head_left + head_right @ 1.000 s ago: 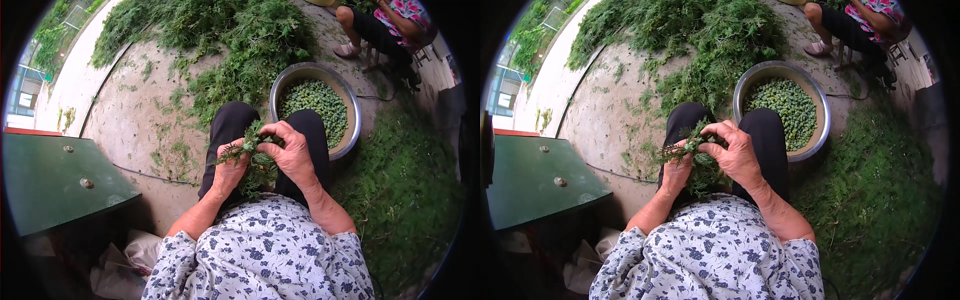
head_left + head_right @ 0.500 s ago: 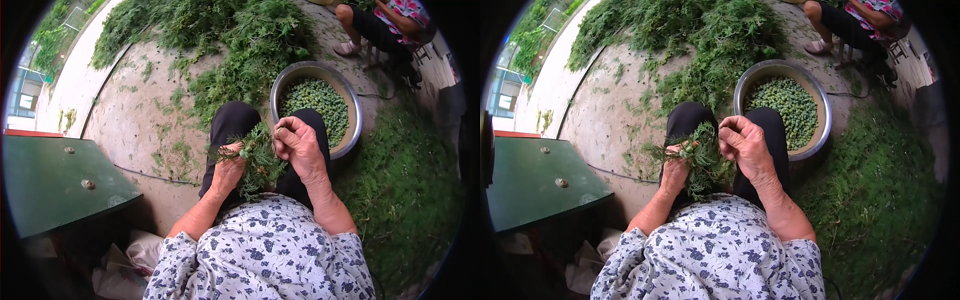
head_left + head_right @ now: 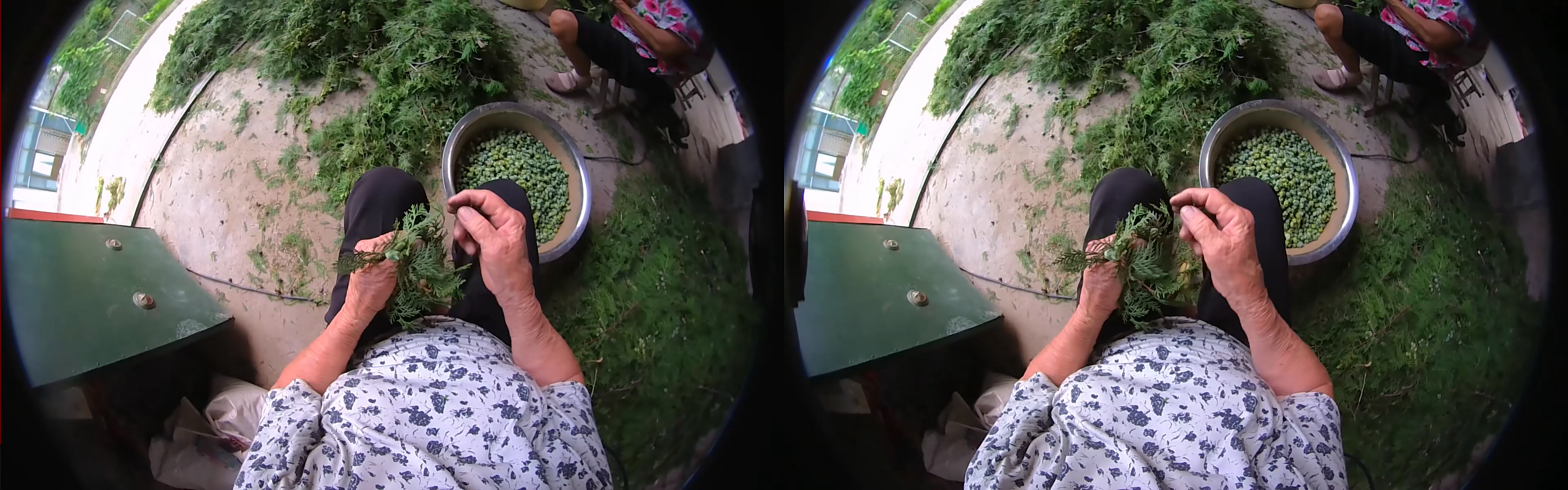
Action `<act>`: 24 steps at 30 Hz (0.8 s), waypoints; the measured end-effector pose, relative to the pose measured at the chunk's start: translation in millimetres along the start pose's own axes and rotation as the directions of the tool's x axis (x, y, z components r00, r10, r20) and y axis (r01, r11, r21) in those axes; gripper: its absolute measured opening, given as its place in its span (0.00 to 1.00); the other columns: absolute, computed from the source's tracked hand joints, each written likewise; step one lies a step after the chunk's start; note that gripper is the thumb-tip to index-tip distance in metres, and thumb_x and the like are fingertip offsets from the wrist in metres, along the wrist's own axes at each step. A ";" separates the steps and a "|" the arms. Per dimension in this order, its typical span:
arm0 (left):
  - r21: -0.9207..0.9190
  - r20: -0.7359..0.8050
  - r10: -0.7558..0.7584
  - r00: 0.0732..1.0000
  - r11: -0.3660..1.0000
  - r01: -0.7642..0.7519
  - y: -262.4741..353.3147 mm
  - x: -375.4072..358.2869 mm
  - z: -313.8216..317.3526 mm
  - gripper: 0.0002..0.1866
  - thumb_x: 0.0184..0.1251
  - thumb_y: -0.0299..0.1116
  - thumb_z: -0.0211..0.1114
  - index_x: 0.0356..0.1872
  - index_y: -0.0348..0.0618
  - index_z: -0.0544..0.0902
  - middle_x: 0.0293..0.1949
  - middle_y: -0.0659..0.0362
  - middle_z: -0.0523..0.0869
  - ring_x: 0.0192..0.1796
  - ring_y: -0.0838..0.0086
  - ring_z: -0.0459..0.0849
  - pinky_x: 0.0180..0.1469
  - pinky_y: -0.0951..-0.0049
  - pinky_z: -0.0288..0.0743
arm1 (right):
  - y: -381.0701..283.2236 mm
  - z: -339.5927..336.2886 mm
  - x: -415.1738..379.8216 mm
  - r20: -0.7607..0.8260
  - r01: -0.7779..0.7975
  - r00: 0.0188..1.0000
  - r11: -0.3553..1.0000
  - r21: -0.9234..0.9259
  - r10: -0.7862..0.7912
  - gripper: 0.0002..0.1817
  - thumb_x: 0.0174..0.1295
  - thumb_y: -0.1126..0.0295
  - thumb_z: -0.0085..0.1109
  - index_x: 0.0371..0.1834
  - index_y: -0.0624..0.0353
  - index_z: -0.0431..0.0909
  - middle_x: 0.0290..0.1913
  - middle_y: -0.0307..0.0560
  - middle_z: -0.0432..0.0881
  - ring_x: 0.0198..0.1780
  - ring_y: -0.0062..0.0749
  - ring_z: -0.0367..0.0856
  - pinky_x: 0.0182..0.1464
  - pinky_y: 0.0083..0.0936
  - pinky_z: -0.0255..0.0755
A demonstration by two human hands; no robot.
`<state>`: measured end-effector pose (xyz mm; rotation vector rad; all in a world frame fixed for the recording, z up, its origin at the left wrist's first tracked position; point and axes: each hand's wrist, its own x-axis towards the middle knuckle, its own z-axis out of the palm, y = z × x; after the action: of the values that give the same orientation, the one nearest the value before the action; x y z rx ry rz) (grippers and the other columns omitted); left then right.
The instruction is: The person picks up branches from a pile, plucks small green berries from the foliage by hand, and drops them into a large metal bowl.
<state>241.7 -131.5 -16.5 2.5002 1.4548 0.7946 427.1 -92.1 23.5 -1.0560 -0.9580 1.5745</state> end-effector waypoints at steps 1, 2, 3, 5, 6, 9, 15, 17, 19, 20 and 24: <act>0.000 0.001 0.002 1.000 1.000 -0.002 -2.4 -4.0 2.2 0.15 0.60 0.25 0.57 0.50 0.40 0.75 0.39 0.55 0.82 0.37 0.63 0.81 0.39 0.67 0.74 | 3.4 -0.9 4.9 -0.010 -0.002 1.000 0.998 0.057 0.002 0.06 0.60 0.75 0.54 0.39 0.63 0.78 0.25 0.33 0.75 0.23 0.09 0.69 0.21 0.09 0.60; -0.093 0.037 -0.107 0.994 0.989 0.110 -7.2 -12.2 7.9 0.16 0.60 0.26 0.56 0.51 0.39 0.75 0.40 0.55 0.82 0.39 0.65 0.81 0.40 0.69 0.74 | 8.1 -4.2 8.1 -0.013 0.000 1.000 0.998 0.057 0.001 0.06 0.60 0.75 0.54 0.39 0.63 0.78 0.25 0.33 0.75 0.23 0.09 0.69 0.21 0.09 0.60; -0.181 0.084 -0.212 0.974 0.958 0.224 -11.5 -18.6 13.0 0.17 0.60 0.26 0.56 0.51 0.39 0.75 0.41 0.55 0.82 0.40 0.66 0.81 0.42 0.70 0.75 | 12.9 -8.7 10.5 0.073 -0.131 0.989 0.989 0.064 0.126 0.08 0.60 0.72 0.56 0.41 0.63 0.78 0.27 0.33 0.77 0.24 0.09 0.70 0.22 0.09 0.61; -0.220 0.116 -0.230 0.966 0.943 0.251 -19.2 -24.9 22.7 0.17 0.60 0.27 0.56 0.51 0.38 0.75 0.42 0.56 0.82 0.41 0.69 0.81 0.45 0.72 0.75 | 15.4 -8.3 11.1 0.161 -0.260 0.955 0.964 0.060 0.248 0.11 0.61 0.70 0.57 0.43 0.64 0.77 0.28 0.34 0.78 0.25 0.09 0.71 0.22 0.08 0.62; -0.347 0.184 -0.285 0.941 0.876 0.334 -24.6 -29.5 30.3 0.17 0.61 0.28 0.56 0.51 0.38 0.75 0.42 0.56 0.82 0.41 0.70 0.81 0.44 0.72 0.75 | 16.3 -3.5 9.9 0.240 -0.323 0.929 0.933 0.161 0.281 0.13 0.60 0.67 0.58 0.44 0.65 0.77 0.29 0.35 0.78 0.25 0.10 0.72 0.23 0.08 0.62; -0.398 0.245 -0.297 0.923 0.837 0.375 -17.5 -19.8 17.0 0.16 0.60 0.28 0.55 0.50 0.37 0.75 0.40 0.55 0.82 0.40 0.66 0.80 0.44 0.70 0.73 | 16.3 -3.7 8.7 0.367 -0.360 0.895 0.895 0.262 0.252 0.19 0.57 0.62 0.61 0.47 0.65 0.76 0.31 0.36 0.80 0.26 0.12 0.73 0.24 0.09 0.64; -0.152 0.156 -0.091 0.984 0.982 0.115 -8.5 -6.5 -0.2 0.19 0.55 0.26 0.56 0.50 0.40 0.75 0.42 0.53 0.81 0.45 0.57 0.77 0.48 0.63 0.69 | -0.2 -2.3 8.3 0.390 -0.235 0.893 0.972 -0.024 0.226 0.16 0.55 0.68 0.63 0.45 0.64 0.78 0.33 0.32 0.77 0.30 0.14 0.71 0.32 0.12 0.66; -0.133 0.121 -0.081 0.989 0.986 0.097 -9.8 -10.3 4.6 0.19 0.54 0.26 0.56 0.50 0.40 0.75 0.42 0.53 0.81 0.45 0.57 0.77 0.48 0.63 0.68 | 7.9 -1.1 10.3 0.408 0.013 0.912 0.991 -0.136 0.044 0.13 0.55 0.73 0.62 0.43 0.65 0.79 0.33 0.32 0.75 0.34 0.15 0.71 0.37 0.13 0.66; -0.113 0.086 -0.069 0.994 0.991 0.079 -5.6 -11.2 4.7 0.19 0.54 0.26 0.57 0.50 0.41 0.75 0.42 0.54 0.80 0.46 0.57 0.77 0.49 0.64 0.67 | 12.6 2.0 7.3 0.349 0.077 0.937 0.976 -0.205 -0.001 0.12 0.54 0.74 0.61 0.41 0.66 0.79 0.33 0.34 0.75 0.36 0.16 0.71 0.39 0.14 0.66; -0.108 0.027 -0.078 0.997 0.991 0.080 0.2 -6.7 2.7 0.18 0.54 0.26 0.56 0.49 0.41 0.76 0.42 0.54 0.81 0.46 0.57 0.77 0.49 0.64 0.67 | 13.2 2.8 5.9 0.287 0.138 0.956 0.951 -0.278 -0.055 0.10 0.54 0.76 0.61 0.40 0.66 0.79 0.33 0.35 0.75 0.38 0.17 0.71 0.42 0.15 0.66; -0.192 0.096 -0.186 0.978 0.960 0.202 7.5 -1.3 5.1 0.19 0.51 0.28 0.57 0.48 0.40 0.76 0.44 0.52 0.79 0.48 0.58 0.76 0.50 0.65 0.67 | 10.4 10.4 -3.4 0.163 0.400 0.914 0.754 -0.521 -0.372 0.10 0.50 0.79 0.61 0.37 0.62 0.78 0.31 0.44 0.76 0.30 0.28 0.76 0.34 0.20 0.70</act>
<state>249.5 -135.8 -18.5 2.1769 1.4842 0.7584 414.8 -98.6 17.6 -1.1034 -1.6122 0.9979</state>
